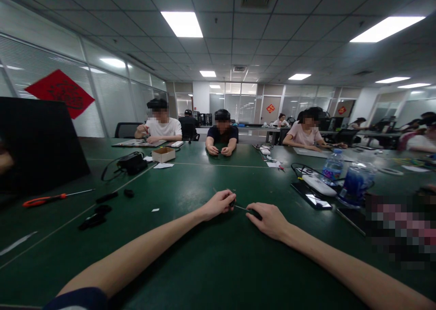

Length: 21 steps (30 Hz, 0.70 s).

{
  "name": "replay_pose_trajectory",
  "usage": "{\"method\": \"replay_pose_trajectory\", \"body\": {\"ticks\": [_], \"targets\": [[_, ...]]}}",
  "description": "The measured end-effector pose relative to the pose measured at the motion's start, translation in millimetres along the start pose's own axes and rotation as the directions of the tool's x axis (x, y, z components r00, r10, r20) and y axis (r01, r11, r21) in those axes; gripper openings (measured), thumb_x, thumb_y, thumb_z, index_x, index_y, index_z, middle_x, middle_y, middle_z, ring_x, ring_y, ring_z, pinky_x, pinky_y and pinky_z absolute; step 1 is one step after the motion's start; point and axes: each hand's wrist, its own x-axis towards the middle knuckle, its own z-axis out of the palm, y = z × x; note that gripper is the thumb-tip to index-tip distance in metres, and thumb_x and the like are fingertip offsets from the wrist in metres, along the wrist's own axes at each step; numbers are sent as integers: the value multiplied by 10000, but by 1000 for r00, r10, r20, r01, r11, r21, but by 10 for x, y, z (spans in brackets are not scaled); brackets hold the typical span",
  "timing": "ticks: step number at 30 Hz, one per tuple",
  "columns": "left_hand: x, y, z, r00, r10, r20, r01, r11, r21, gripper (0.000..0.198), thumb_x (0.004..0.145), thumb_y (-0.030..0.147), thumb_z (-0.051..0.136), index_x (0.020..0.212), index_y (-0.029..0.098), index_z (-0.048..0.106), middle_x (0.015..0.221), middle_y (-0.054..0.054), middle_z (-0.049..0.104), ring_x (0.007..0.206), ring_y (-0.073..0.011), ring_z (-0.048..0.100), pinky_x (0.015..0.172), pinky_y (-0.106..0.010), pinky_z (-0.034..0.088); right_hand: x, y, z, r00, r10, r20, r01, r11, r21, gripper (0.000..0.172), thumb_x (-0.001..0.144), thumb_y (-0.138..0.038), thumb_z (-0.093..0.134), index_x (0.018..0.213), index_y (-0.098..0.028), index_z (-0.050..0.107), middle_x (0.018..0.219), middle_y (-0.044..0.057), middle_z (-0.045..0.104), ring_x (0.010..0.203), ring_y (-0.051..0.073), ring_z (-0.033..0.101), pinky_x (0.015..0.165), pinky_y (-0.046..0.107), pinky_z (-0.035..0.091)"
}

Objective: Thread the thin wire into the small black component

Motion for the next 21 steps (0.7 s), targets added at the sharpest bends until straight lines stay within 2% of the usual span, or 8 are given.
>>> {"method": "replay_pose_trajectory", "body": {"ticks": [21], "targets": [[1,10,-6,1000,-7,12,7,1000,7,466,810,589,441,933,144,506,674,10,512,483,-51,385,438,-171,263,6,-18,-29,999,36,28,-37,998,41,268,900,-383,441,1040,-218,599,876,36,640,746,167,585,711,286,441]]}}
